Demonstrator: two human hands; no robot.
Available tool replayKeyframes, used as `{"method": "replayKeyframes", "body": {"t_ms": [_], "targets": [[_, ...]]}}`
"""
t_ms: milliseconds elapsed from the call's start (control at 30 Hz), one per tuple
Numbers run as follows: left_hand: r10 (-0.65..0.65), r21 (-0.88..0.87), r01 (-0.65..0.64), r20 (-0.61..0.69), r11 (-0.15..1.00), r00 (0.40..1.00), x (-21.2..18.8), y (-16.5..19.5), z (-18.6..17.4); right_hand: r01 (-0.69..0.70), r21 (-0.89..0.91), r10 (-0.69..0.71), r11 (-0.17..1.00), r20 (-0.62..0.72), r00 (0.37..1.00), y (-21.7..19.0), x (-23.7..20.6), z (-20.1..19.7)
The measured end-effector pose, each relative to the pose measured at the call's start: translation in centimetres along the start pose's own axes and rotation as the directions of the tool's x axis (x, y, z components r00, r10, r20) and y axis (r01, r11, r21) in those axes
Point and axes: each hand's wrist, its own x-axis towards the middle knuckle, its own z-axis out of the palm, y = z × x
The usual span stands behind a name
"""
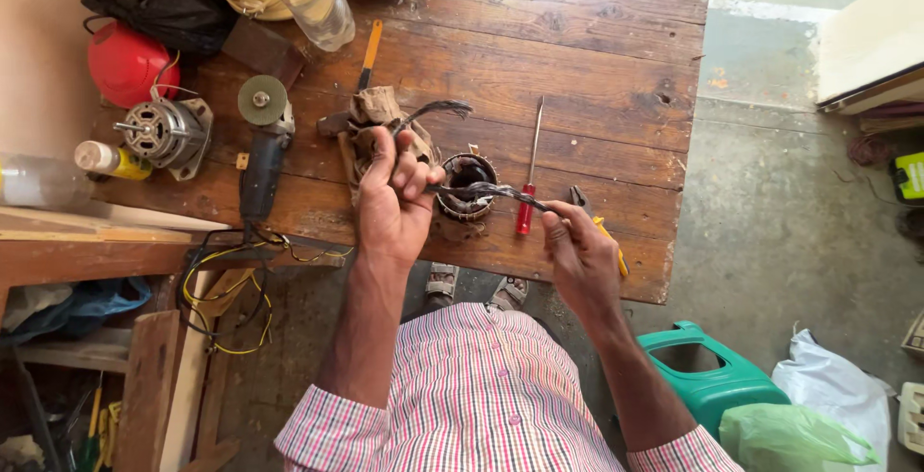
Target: The person works at a wooden workbench dismantling an electric motor stator. They use a screwdriver to pry at the windings, then use pliers to grip and pull wire and insulation out of the motor housing, repeatedly extracting wire pieces and setting them on a cloth.
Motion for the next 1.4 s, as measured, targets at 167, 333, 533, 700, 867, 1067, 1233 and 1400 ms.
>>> {"method": "replayKeyframes", "body": {"t_ms": [167, 333, 533, 700, 867, 1067, 1233, 1400], "targets": [[-0.06, 0.135, 0.04, 0.15, 0.99, 0.987, 1.2, 2.4, 0.5, -0.576, 0.465, 0.273, 0.672, 0.567, 0.777, 1.0, -0.3, -0.8], [-0.089, 0.177, 0.067, 0.122, 0.982, 0.989, 2.1, 2.4, 1.2, -0.654, 0.621, 0.367, 0.431, 0.542, 0.756, 0.2, -0.5, -0.2], [-0.22, 0.289, 0.176, 0.13, 0.941, 0.967, 2.6, 2.1, 0.9, -0.348, 0.322, 0.345, 0.88, 0.07, 0.936, -2.1, 0.2, -2.2], [-0.32, 0.246, 0.264, 0.222, 0.933, 0.921, 1.4, 2.5, 2.8, -0.372, 0.391, 0.361, 0.842, 0.104, 0.927, -2.9, 0.7, -3.7], [-0.416, -0.169, 0.382, -0.267, 0.908, 0.87, -1.3, 2.3, 6.8, -0.267, 0.477, 0.31, 0.838, -0.013, 0.951, -3.3, 0.3, -2.1], [-0.352, -0.248, 0.335, -0.028, 0.909, 0.936, -3.5, -0.9, 4.5, -0.203, 0.356, 0.254, 0.912, -0.104, 0.961, -3.0, -0.8, 1.5], [-0.357, 0.037, 0.356, 0.179, 0.934, 0.917, -2.9, -2.0, -0.7, -0.216, 0.018, 0.217, 0.976, -0.097, 0.971, -2.9, -0.5, 0.6], [-0.433, 0.146, 0.41, 0.209, 0.9, 0.877, -2.7, -2.4, -1.2, -0.117, -0.165, 0.104, 0.979, -0.084, 0.991, -3.6, 0.4, -0.2]]}}
